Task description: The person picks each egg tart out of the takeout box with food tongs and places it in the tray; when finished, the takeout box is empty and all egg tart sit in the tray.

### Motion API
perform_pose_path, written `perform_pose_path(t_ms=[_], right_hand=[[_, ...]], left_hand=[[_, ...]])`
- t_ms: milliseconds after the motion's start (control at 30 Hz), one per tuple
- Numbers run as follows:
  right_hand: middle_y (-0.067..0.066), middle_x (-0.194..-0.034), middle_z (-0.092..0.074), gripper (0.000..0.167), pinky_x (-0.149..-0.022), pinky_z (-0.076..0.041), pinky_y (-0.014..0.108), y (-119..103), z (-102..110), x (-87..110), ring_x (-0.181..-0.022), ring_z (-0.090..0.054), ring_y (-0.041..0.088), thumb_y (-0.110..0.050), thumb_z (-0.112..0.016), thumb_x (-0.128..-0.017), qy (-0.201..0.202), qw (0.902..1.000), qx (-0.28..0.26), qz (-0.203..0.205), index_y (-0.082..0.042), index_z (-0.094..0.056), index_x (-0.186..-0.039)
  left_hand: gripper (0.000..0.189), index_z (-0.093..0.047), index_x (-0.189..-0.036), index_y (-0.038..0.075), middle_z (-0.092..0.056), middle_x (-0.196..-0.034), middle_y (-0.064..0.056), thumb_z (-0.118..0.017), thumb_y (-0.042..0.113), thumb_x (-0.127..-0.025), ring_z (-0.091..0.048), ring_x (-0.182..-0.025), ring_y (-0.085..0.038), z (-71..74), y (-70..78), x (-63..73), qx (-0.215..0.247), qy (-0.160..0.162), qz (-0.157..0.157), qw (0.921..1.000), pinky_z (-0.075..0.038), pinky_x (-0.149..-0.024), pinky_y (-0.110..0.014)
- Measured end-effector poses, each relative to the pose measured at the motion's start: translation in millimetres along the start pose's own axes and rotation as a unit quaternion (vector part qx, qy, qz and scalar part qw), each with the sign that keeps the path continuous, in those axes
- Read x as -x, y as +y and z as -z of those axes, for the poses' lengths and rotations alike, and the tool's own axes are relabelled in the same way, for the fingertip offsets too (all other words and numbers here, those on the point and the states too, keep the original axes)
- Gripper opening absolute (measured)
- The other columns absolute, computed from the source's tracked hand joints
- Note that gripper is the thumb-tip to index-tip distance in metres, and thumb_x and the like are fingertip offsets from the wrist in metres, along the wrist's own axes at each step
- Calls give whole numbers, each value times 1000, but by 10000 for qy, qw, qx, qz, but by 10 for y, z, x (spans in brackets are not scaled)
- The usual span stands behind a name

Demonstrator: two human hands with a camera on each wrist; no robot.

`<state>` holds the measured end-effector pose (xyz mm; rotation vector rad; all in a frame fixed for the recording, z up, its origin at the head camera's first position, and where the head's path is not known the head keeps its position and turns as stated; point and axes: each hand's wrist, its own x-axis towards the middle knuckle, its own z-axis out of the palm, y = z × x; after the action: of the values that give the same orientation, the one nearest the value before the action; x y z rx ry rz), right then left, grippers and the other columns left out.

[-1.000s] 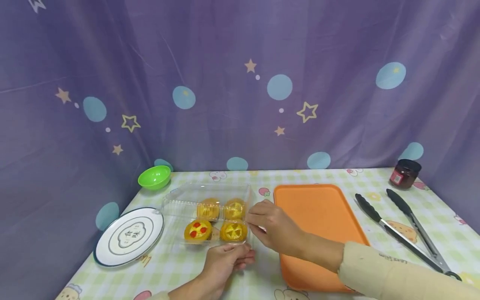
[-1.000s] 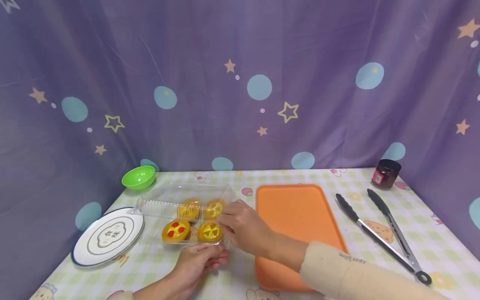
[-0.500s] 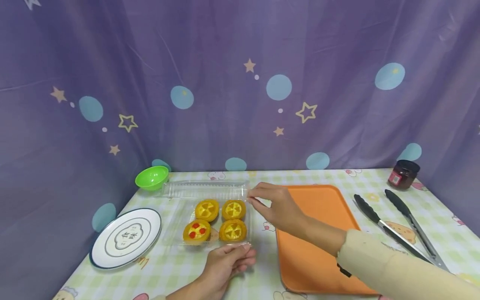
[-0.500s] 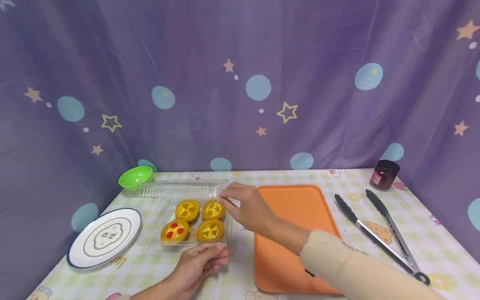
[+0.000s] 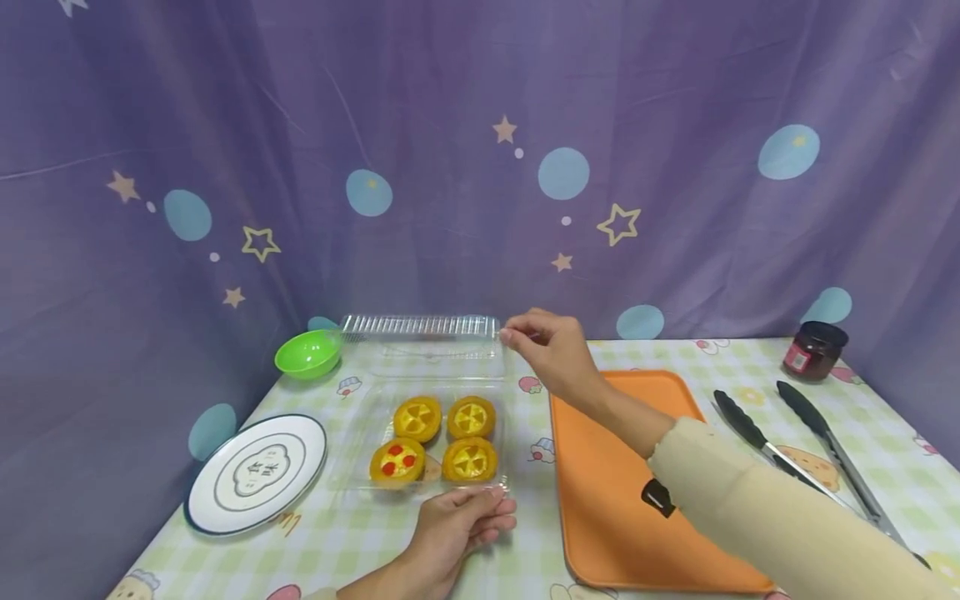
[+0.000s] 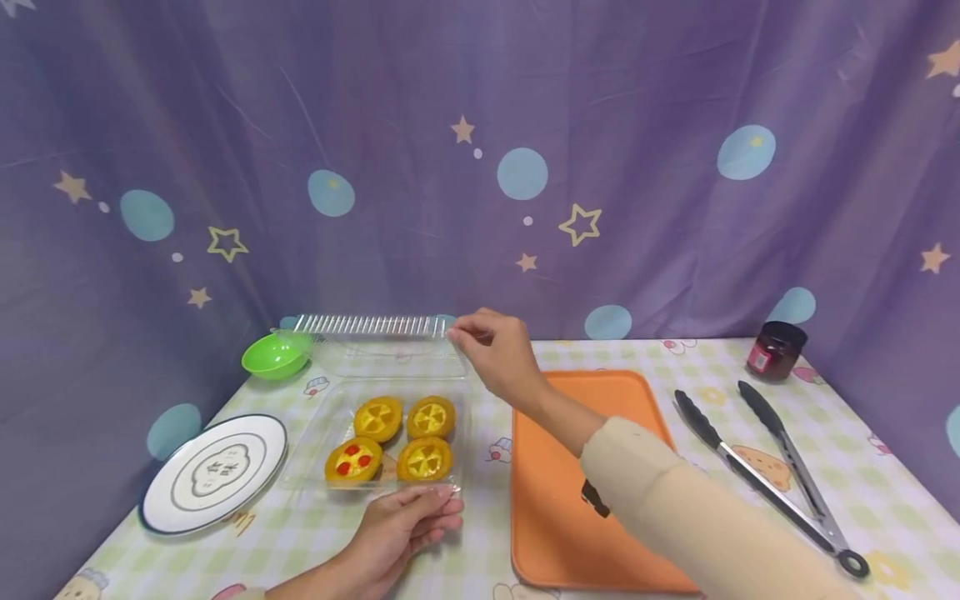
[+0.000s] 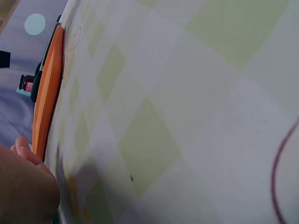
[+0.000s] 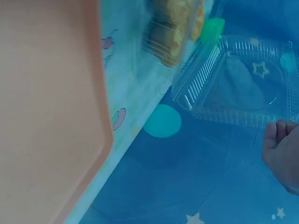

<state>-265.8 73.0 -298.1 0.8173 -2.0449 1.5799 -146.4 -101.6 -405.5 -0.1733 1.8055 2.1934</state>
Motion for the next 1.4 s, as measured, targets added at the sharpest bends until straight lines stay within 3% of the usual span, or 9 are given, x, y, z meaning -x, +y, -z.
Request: perform_pose_path(t_ms=[200, 400, 733, 933, 1067, 1200, 1400], right_hand=[[19, -80, -64, 12, -61, -52, 22, 16, -20, -134, -73, -60, 29, -3, -67, -90, 395, 9985, -233, -292, 7, -72, -90], [12, -79, -66, 15, -72, -60, 30, 102, -47, -252, -73, -63, 19, -8, -68, -90, 739, 9904, -881, -771, 6, -72, -92], [3, -75, -63, 16, -73, -56, 29, 249, -194, -543, -74, -57, 17, -9, -65, -92, 1275, 9526, -1969, -1938, 6, -68, -96], [0, -70, -59, 10, -67, -51, 25, 370, -238, -667, -68, -55, 15, -7, -63, -93, 1641, 9227, -2522, -2409, -3, -64, -84], [0, -70, -57, 15, -64, -47, 25, 450, -242, -705, -67, -52, 15, -8, -63, -94, 1749, 9100, -2768, -2542, -8, -62, -79], [-1, -73, -56, 11, -67, -47, 27, 536, -260, -695, -70, -50, 14, -10, -63, -93, 1517, 9131, -2666, -2687, -8, -63, -83], [1, -77, -54, 7, -67, -51, 28, 684, -296, -591, -69, -50, 13, -8, -63, -93, 1034, 9254, -1807, -3168, -1, -62, -96]], left_hand=[[33, -65, -111, -5, -74, -91, -10, -68, 20, -90, -70, -75, -12, -8, -16, -11, 29, 7, 18, 10000, -58, -65, -19], [33, -65, -110, -5, -74, -91, -9, -68, 21, -90, -70, -75, -11, -3, -17, -7, -17, -11, -11, 10000, -58, -65, -18], [32, -65, -109, -4, -74, -91, -8, -67, 22, -91, -70, -76, -12, 3, -11, 7, -56, -15, 9, 10000, -58, -65, -18], [32, -66, -109, -4, -74, -91, -7, -67, 22, -91, -70, -76, -12, 6, -15, 9, -73, -20, 48, 10000, -57, -64, -18], [32, -66, -110, -5, -74, -92, -8, -66, 21, -92, -70, -77, -12, 6, -17, 7, -88, -35, 45, 9999, -57, -64, -18], [31, -66, -109, -4, -74, -92, -8, -66, 21, -92, -70, -77, -12, 8, -16, 1, -119, -30, 35, 9999, -57, -64, -18], [31, -65, -110, -4, -74, -92, -9, -66, 21, -92, -70, -77, -12, 18, -13, 12, -115, -42, 9, 9999, -57, -64, -18]])
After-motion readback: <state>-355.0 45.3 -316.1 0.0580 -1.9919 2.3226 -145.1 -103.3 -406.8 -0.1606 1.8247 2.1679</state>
